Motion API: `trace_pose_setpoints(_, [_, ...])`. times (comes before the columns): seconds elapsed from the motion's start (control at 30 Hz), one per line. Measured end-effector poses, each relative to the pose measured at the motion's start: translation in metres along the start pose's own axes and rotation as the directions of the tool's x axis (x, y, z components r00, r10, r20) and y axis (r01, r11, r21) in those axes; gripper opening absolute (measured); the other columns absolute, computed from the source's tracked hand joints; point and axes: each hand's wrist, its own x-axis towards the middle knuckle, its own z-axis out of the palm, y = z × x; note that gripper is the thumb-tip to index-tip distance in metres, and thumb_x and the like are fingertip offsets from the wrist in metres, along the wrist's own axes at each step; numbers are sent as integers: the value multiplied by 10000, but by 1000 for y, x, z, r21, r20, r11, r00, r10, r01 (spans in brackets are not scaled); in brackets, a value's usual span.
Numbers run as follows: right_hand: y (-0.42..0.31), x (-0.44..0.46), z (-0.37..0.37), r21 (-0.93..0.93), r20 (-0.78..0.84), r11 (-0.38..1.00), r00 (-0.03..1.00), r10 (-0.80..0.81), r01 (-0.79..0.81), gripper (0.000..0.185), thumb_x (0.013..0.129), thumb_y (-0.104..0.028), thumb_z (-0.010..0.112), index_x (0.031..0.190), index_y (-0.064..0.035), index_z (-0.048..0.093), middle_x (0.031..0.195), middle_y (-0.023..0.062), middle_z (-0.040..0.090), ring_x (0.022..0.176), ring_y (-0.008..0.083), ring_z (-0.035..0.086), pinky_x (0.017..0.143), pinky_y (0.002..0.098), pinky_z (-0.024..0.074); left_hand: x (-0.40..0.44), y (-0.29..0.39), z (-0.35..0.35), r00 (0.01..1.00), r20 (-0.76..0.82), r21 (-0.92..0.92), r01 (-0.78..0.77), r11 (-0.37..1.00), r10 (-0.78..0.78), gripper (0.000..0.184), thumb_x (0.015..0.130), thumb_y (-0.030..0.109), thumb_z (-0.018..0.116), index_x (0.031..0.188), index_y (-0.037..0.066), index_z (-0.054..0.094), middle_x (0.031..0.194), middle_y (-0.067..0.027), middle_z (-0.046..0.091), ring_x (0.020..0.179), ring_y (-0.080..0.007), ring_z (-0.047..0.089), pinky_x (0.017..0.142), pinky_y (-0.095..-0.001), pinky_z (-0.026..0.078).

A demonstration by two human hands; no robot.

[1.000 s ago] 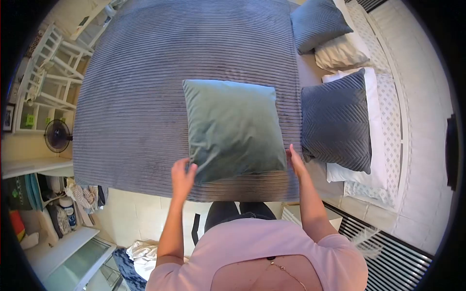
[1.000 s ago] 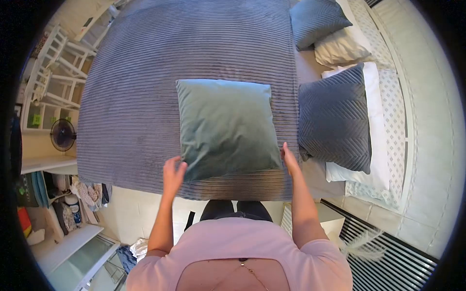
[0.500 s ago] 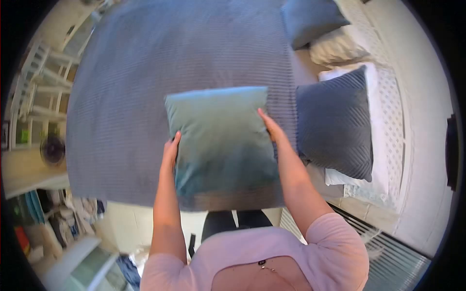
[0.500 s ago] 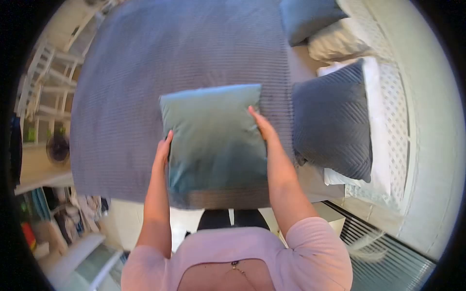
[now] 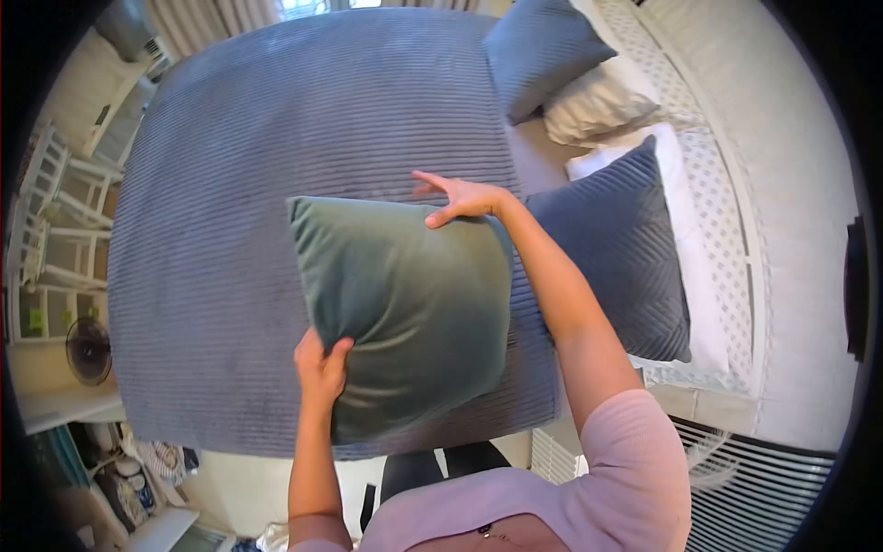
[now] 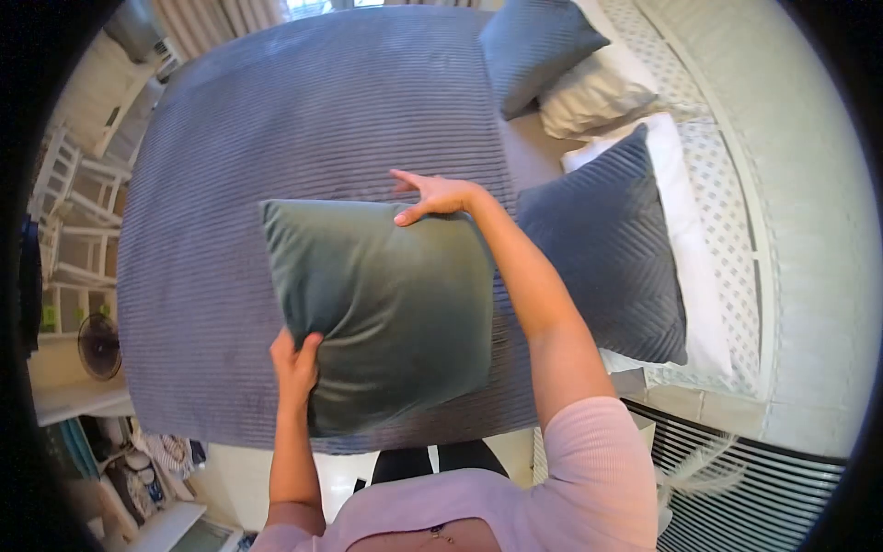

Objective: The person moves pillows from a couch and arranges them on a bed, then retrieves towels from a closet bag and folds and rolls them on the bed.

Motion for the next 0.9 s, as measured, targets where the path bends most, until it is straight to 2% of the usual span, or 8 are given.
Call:
trace_pose_setpoints(0.07, [-31,-15,-33,501,335,856,940,-57,-127,904,705,-477,710,1397,-70,295,1309,159,471,1173,260,466,977,326,362,20,10,-8,999,13,-56,46,997,-45,275,837,227,612,951,-23,609,823,-144,630,725,-235,573,694,-327,443])
trace_pose_setpoints(0.1, [-42,-25,-35,372,189,923,966,-179,98,604,776,-397,666,1218,-20,499,1101,121,592,994,173,539,856,289,422,28,8,-14,997,16,-77,75,994,-74,277,842,232,608,955,-21,611,843,-143,635,746,-230,583,707,-318,446])
trace_pose_setpoints(0.23, [-67,-70,-51,101,-152,993,986,75,-59,306,885,-286,574,791,5,575,620,-34,444,609,64,389,555,251,359,98,-29,-3,956,63,54,285,957,-288,291,872,252,576,974,-17,614,903,-120,650,859,-225,613,773,-284,447])
trace_pose_setpoints(0.33, [-76,-94,-65,222,-511,972,859,42,84,305,890,-269,552,782,16,549,600,48,453,592,110,391,552,284,361,134,-43,38,970,-193,-87,131,988,-146,358,888,257,546,1141,3,546,1053,-156,601,999,-262,557,882,-330,408])
trace_pose_setpoints(0.4, [-84,-108,-94,28,-632,999,774,49,-41,303,902,-259,544,786,22,542,603,85,449,600,124,407,567,297,371,137,-77,68,947,-301,-34,111,993,-116,421,897,272,528,1226,11,492,1173,-185,548,1097,-293,508,949,-366,370])
trace_pose_setpoints(0.57, [-2,-102,-176,-167,-784,965,620,-6,-202,350,890,-323,551,798,15,556,625,173,489,578,204,471,575,341,388,48,-161,148,865,48,525,404,749,-500,698,863,461,514,1396,70,289,1415,-278,247,1326,-434,180,1068,-511,162])
trace_pose_setpoints(0.67, [14,-88,-219,-237,-830,868,555,52,-436,364,880,-334,554,764,10,544,664,214,535,599,299,519,580,377,396,18,-169,157,788,263,716,228,660,-557,833,830,559,498,1445,110,159,1477,-265,13,1359,-441,-54,1074,-553,2])
trace_pose_setpoints(0.9, [123,-86,-260,-320,-800,804,598,54,-501,374,878,-345,555,740,3,539,682,215,556,614,309,523,601,390,402,21,-176,152,658,382,732,214,647,-649,932,815,623,472,1458,155,-12,1472,-222,-169,1343,-397,-209,1057,-539,-112])
